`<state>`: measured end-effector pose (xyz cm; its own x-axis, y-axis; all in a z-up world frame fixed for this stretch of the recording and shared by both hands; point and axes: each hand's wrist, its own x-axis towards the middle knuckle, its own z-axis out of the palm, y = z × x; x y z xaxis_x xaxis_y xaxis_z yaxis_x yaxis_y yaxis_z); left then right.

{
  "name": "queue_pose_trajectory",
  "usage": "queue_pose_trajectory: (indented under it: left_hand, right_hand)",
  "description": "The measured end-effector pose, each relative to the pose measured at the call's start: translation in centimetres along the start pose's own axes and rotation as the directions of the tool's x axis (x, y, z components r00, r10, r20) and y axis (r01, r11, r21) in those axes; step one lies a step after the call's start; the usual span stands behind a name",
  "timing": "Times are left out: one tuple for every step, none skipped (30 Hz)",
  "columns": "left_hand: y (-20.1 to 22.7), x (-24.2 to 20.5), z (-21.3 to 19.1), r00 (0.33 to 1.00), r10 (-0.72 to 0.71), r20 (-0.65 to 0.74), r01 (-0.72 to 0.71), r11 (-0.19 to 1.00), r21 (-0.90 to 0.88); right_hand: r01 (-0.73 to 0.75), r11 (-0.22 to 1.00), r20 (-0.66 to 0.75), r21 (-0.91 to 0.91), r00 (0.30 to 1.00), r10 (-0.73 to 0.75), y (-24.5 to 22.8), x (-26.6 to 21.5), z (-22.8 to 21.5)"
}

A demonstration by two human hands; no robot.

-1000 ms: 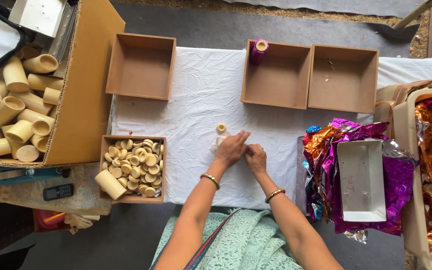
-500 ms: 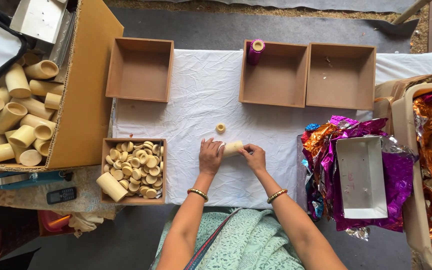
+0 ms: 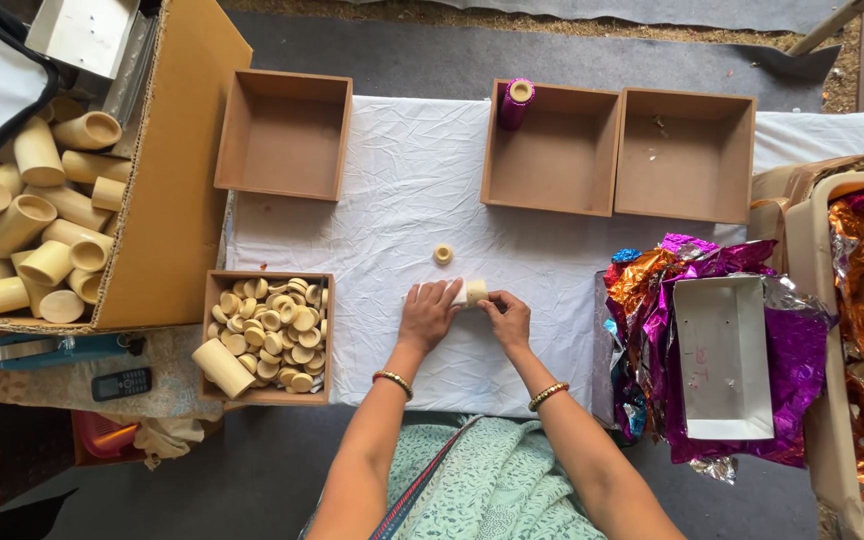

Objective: The person is wrapping small cylindrical objects using foil and paper.

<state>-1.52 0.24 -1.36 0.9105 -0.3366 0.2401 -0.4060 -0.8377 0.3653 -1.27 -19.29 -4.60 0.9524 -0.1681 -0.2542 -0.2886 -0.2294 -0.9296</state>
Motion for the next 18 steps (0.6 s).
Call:
queue_pose_trajectory:
  left_hand:
    - [-0.1,0.0,0.2,1.000,0.003,0.001,-0.003,1.000,0.002]
    - [-0.1,0.0,0.4,1.000,0.006,0.007,-0.006,1.000,-0.006]
    - [-0.3,0.0,0.6,1.000,0.009,0.013,-0.009,1.000,-0.015]
    - [0.4,1.0,0.8,1.000,0.009,0.013,-0.009,1.000,-0.013]
    - [1.1,1.8,0.9,0.996,-0.042,0.081,0.042,0.999,0.003]
    - [1.8,2.7,1.1,0.985,-0.097,0.145,0.095,0.995,0.025]
    - [2.7,3.6,1.4,0.984,-0.100,0.144,0.097,0.995,0.027]
    - [3.6,4.5,1.9,0.990,-0.056,0.133,0.056,0.998,0.001]
    - [4.4,5.5,2.3,0.993,-0.012,0.121,0.015,1.000,-0.023]
    - [4.2,5.2,2.5,0.993,-0.016,0.119,0.019,0.999,-0.028]
    - [4.0,4.8,2.7,0.994,0.032,0.107,-0.029,0.999,-0.028]
    - [3.9,4.8,2.9,0.992,0.083,0.092,-0.081,0.996,-0.028]
    - [3.5,4.1,2.5,0.993,0.083,0.087,-0.080,0.996,-0.032]
    - [2.8,3.2,2.0,0.993,0.092,0.071,-0.093,0.996,0.009]
    - [2.2,2.3,1.5,0.993,0.103,0.055,-0.106,0.993,0.051]
    - [1.2,1.2,1.6,0.992,0.108,0.059,-0.111,0.993,0.051]
    - [0.2,0.0,1.5,0.998,0.036,0.045,-0.040,0.995,0.092]
    - [-0.9,-0.8,1.5,0.999,-0.034,0.024,0.030,0.991,0.133]
  right_hand:
    - [0.000,1.000,-0.002,0.004,1.000,0.000,-0.2,0.1,0.0]
    - [0.003,0.999,0.040,0.039,0.999,-0.004,-0.3,0.3,-0.1]
    - [0.004,0.997,0.081,0.074,0.997,-0.010,-0.4,0.4,-0.1]
    - [0.004,0.997,0.081,0.075,0.997,-0.010,0.5,0.7,0.1]
    - [-0.011,0.996,0.058,0.091,0.998,0.005,1.4,1.1,0.3]
    - [-0.025,0.994,0.038,0.106,0.999,0.021,2.2,1.4,0.6]
    - [-0.024,0.994,0.042,0.107,0.999,0.020,3.0,1.5,0.9]
    - [0.002,0.998,0.003,0.067,1.000,-0.002,3.8,1.7,1.1]
    - [0.026,0.999,-0.035,0.026,0.999,-0.025,4.6,1.9,1.4]
    - [0.026,0.999,-0.032,0.019,0.999,-0.025,5.5,1.8,1.4]
    - [0.002,0.996,-0.077,-0.085,0.997,-0.008,6.3,1.7,1.4]
    - [-0.024,0.982,-0.127,-0.186,0.992,0.001,7.1,1.9,1.2]
    - [-0.022,0.981,-0.128,-0.193,0.992,-0.003,5.8,1.6,0.7]
    - [0.032,0.985,-0.093,-0.169,0.994,-0.049,4.6,1.0,0.5]
    - [0.086,0.986,-0.060,-0.143,0.994,-0.095,3.4,0.4,0.2]
    - [0.082,0.987,-0.065,-0.140,0.994,-0.092,2.6,0.4,0.1]
    - [0.078,0.993,-0.011,-0.090,0.997,-0.080,1.7,0.4,-0.1]
    - [0.077,0.996,0.042,-0.039,0.996,-0.075,0.7,0.7,-0.3]
